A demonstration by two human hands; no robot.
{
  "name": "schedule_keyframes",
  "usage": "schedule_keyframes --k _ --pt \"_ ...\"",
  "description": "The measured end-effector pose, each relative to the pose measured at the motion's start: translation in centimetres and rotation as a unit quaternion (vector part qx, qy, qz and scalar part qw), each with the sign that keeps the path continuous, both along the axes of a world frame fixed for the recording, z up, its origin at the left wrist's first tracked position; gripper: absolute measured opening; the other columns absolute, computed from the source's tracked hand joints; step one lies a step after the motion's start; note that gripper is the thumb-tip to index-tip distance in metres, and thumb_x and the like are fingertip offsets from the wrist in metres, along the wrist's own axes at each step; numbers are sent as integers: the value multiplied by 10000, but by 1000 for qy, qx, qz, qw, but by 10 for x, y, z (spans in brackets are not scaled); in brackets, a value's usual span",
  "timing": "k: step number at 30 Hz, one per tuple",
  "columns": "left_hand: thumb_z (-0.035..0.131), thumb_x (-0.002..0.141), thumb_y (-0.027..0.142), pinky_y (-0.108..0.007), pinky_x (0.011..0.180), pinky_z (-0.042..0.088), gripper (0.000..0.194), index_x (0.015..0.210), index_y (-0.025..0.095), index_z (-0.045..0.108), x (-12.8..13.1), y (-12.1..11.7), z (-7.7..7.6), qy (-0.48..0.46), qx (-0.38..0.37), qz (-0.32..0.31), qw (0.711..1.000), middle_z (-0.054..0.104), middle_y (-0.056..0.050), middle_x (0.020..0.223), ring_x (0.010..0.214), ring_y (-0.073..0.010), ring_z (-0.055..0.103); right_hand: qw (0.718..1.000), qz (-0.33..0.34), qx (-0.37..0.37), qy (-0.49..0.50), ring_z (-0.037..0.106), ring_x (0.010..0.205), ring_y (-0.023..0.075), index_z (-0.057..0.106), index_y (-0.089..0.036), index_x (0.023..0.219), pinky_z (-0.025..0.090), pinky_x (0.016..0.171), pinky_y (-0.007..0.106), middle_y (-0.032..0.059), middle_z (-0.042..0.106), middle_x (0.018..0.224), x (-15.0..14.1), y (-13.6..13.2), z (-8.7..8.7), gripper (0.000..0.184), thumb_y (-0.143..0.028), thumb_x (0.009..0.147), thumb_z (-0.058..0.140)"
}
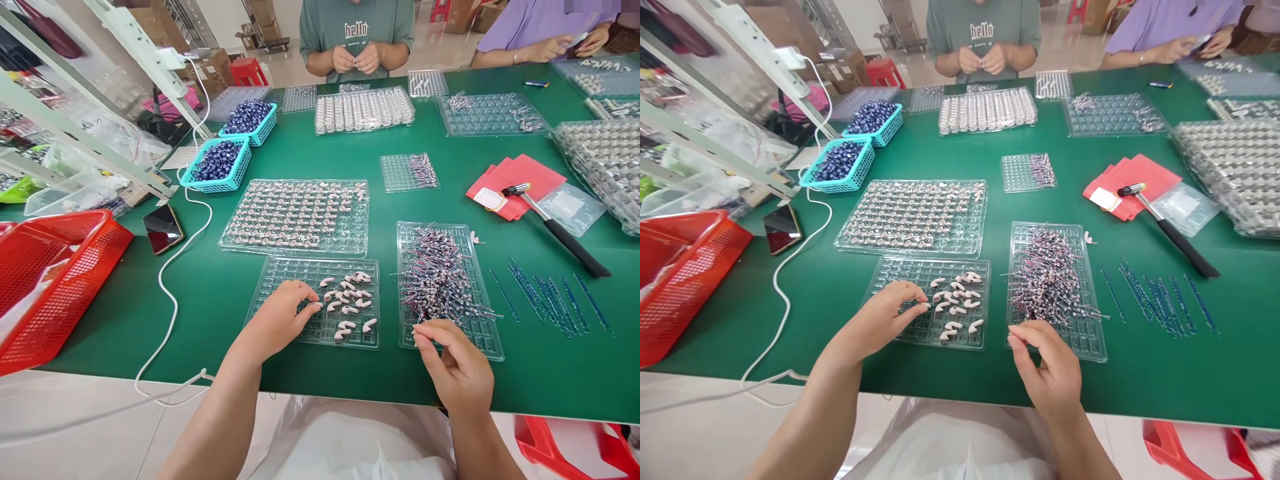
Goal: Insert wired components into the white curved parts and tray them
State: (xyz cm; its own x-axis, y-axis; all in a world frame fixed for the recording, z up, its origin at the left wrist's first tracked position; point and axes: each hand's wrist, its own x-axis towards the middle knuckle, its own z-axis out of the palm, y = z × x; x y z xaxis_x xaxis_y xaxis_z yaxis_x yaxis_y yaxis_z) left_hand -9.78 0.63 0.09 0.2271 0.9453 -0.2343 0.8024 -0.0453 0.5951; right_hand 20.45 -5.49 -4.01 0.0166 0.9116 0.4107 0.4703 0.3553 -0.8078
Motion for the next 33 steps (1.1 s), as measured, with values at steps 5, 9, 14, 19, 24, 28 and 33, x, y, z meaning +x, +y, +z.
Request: schedule_keyframes --k 5,9,14,19,24,28,33 --pt "583 910 399 -416 878 499 257 1058 224 697 5 8 16 36 -23 8 999 691 -115 1150 1061 -329 629 1000 9 -4 -9 676 676 150 700 -259 993 557 577 270 25 718 878 1 0 -2 175 -134 888 637" --pt "522 952 326 -408 888 502 279 1152 187 659 25 42 21 81 51 58 994 690 -141 1180 1084 -325 630 1000 12 -1 -7 685 710 158 698 -261 993 560 587 272 30 717 892 2 -2 -3 167 -144 893 635" --pt "477 959 234 -404 929 485 324 1227 130 625 38 113 3 120 111 124 979 636 -180 1270 1149 -316 590 1000 14 -9 3 679 686 159 709 -248 987 542 533 262 44 722 896 3 -2 -6 147 -162 895 634" --pt "571 901 296 -375 817 509 245 1021 143 721 34 148 -13 153 93 130 975 715 -169 1085 960 -307 653 999 23 0 28 692 736 170 708 -237 1011 524 504 245 50 726 879 -1 0 -7 176 -143 887 626" --pt "607 864 356 -373 754 505 239 913 163 740 31 152 -20 171 64 128 975 748 -151 940 871 -322 668 998 -13 7 62 686 737 167 715 -243 1005 555 572 273 50 719 874 5 -4 -2 174 -152 894 616" --pt "614 857 408 -371 706 503 273 897 171 743 30 155 -24 171 52 127 976 751 -148 938 835 -327 672 991 -114 12 65 673 811 180 721 -255 1008 555 634 301 52 700 920 30 -10 5 174 -159 887 640" --pt "595 866 387 -392 726 504 276 912 160 745 32 154 -25 177 60 133 973 741 -168 991 831 -332 672 988 -84 -24 -124 642 860 184 715 -262 1000 532 732 328 38 677 917 54 -3 10 138 -199 900 644"
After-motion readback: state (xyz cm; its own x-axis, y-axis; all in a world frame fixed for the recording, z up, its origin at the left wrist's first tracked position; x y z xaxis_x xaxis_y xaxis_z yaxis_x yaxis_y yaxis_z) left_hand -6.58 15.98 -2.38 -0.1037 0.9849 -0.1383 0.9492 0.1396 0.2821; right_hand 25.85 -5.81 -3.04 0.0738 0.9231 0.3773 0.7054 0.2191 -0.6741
